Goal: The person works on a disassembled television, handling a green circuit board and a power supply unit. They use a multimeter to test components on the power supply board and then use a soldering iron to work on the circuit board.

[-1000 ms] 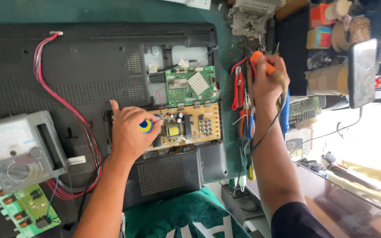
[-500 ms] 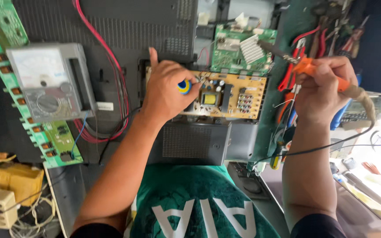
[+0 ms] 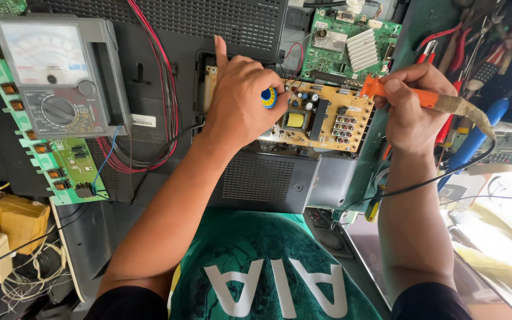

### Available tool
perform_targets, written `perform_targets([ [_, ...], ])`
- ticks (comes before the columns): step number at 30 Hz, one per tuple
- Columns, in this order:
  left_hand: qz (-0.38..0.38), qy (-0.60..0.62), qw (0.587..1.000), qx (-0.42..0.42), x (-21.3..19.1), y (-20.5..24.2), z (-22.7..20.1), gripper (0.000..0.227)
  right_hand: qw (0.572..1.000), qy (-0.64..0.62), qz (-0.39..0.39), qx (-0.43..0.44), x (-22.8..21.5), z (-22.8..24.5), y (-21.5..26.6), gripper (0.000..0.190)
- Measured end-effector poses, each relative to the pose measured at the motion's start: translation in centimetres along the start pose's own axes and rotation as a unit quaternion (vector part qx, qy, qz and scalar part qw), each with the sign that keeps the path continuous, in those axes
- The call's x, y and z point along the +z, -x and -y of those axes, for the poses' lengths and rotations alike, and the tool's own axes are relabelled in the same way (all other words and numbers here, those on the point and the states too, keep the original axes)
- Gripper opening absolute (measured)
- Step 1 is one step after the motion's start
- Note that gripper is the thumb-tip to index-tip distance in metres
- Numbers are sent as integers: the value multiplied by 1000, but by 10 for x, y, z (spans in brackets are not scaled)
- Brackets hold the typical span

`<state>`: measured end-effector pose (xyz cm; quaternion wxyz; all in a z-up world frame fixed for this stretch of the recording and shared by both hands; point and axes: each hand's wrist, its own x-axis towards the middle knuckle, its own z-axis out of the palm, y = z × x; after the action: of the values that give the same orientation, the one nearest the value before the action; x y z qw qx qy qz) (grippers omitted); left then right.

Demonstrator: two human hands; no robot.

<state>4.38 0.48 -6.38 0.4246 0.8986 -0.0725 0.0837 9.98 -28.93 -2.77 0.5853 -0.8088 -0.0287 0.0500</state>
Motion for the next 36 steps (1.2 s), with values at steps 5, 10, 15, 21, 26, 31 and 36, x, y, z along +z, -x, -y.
perform_targets([
  [5, -5, -10, 1000, 2, 3, 0, 0, 22, 1000, 9, 1, -10, 1, 0, -2, 19],
  [10, -8, -7, 1000, 0, 3, 0, -1, 24, 1000, -4, 0, -7, 1, -1, -2, 19],
  [15, -13, -6, 1000, -1, 4, 0, -1, 25, 1000, -8, -4, 11, 2, 0, -2, 17],
  [21, -14, -5, 1000, -2, 5, 0, 0, 25, 1000, -12, 4, 7, 0, -6, -3, 17],
  [26, -15, -14, 1000, -3, 6, 0, 0, 24, 1000, 3, 10, -2, 2, 2, -3, 19],
  [31, -12, -20, 1000, -3, 7, -1, -1, 22, 1000, -11, 8, 7, 1, -1, -4, 19],
  [36, -16, -18, 1000, -3, 7, 0, -1, 23, 1000, 3, 4, 7, 2, 1, -4, 18],
])
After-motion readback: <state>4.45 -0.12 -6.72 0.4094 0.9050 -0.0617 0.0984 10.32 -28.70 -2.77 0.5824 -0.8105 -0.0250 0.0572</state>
